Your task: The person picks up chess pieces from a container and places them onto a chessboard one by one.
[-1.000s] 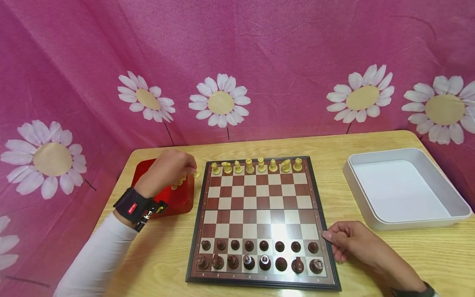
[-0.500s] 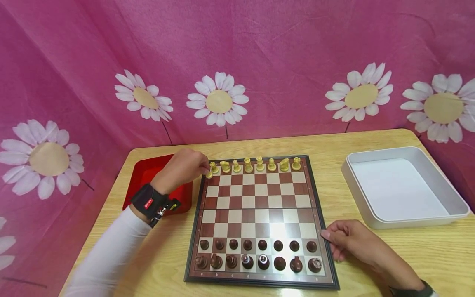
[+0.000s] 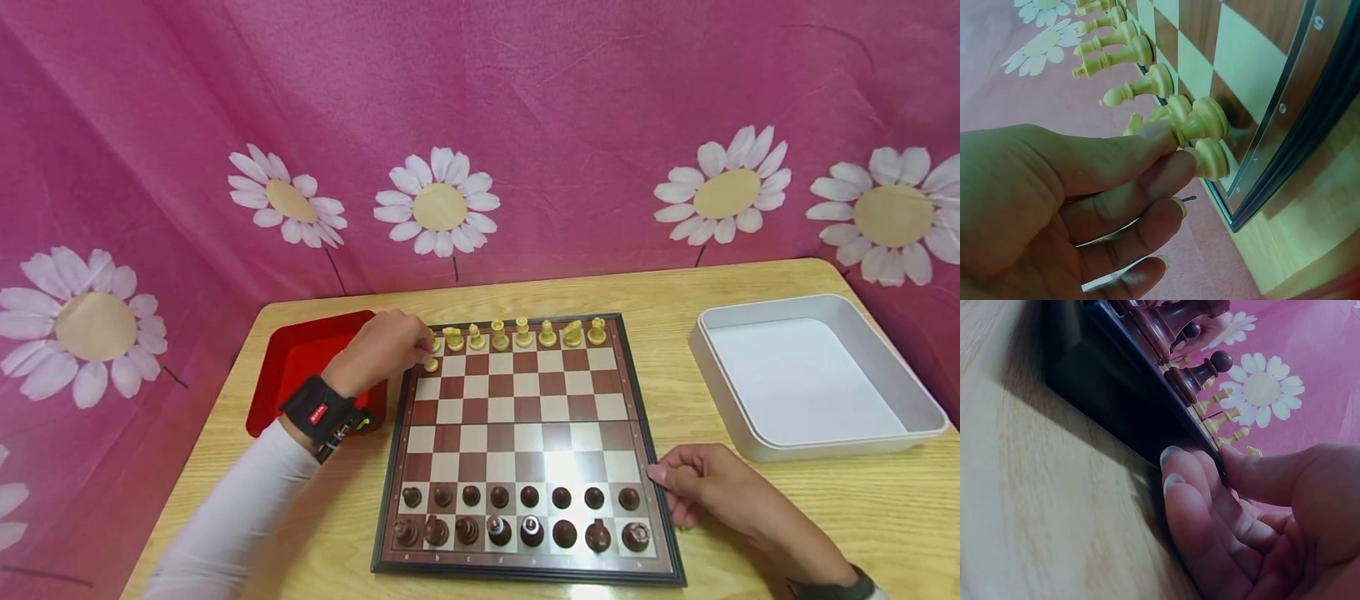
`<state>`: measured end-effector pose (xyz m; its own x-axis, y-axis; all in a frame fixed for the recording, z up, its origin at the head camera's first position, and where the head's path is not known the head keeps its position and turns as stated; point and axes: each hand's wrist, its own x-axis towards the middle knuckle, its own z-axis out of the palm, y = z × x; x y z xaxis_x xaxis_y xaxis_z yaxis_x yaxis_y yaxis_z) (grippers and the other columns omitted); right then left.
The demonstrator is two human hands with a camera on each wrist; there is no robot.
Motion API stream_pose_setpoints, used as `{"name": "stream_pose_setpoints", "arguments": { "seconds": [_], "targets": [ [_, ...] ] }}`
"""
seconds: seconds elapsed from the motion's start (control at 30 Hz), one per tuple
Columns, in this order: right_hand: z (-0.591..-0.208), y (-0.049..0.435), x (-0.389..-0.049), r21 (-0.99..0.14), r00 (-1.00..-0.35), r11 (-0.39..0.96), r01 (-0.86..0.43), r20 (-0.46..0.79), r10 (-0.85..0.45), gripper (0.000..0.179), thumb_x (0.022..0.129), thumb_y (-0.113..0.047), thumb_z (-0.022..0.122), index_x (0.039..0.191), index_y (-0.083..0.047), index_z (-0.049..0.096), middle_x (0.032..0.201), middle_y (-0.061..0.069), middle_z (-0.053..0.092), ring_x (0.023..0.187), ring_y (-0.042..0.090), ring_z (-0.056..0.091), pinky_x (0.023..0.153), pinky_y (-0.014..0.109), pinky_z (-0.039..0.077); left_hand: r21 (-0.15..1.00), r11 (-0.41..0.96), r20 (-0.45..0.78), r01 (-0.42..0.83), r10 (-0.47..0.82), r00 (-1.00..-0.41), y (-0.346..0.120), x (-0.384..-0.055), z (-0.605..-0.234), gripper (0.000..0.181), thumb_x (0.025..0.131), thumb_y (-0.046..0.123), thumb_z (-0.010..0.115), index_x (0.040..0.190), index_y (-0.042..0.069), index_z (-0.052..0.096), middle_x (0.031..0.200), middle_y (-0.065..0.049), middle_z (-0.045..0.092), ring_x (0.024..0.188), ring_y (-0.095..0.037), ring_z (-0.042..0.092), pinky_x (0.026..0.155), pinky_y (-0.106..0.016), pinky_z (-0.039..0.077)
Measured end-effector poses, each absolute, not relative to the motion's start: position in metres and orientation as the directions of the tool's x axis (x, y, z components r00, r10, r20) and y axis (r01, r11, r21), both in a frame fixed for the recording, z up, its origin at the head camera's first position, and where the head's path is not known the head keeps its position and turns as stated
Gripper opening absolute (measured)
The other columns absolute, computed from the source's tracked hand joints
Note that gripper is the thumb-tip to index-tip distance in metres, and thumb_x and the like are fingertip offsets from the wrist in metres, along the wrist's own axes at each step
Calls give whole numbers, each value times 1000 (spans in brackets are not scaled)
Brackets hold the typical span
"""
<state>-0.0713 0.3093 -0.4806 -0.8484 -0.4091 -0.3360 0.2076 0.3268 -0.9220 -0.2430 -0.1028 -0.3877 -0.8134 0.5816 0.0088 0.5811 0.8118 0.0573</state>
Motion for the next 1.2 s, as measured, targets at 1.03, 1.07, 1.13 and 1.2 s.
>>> {"name": "stream_pose_setpoints", "arguments": {
  "seconds": [1.03,1.07,1.13,1.2],
  "targets": [
    [-484,311,-72,-917,-840,333,221,-353,-413,29,99,-20,51,99,8,56,71,12,62,61,21,61,56,37,54,64,832,-39,550,553,-832,-100,-234,-389,8,81,25,75,79,17,73,54,5,52,55,-13,49,46,-25,38],
    [-484,311,-72,-916,-839,334,223,-354,-412,29,99,-20,51,99,8,56,71,12,62,61,21,61,56,37,54,60,834,-46,549,552,-833,-100,-233,-388,9,80,26,76,81,17,73,54,5,53,55,-13,49,46,-25,38],
    [-484,311,-72,-917,-840,333,222,-353,-413,28,99,-20,51,99,8,56,72,12,62,61,21,61,56,37,54,61,838,-52,543,545,-837,-101,-232,-384,12,80,27,76,87,17,74,58,5,56,56,-13,50,45,-25,39],
    [-484,311,-73,-920,-841,328,216,-346,-417,28,99,-19,50,99,8,56,71,12,61,61,21,61,55,37,54,70,844,-50,531,535,-844,-103,-231,-380,20,79,27,77,96,17,75,68,5,63,60,-12,51,47,-25,41]
  ]
}}
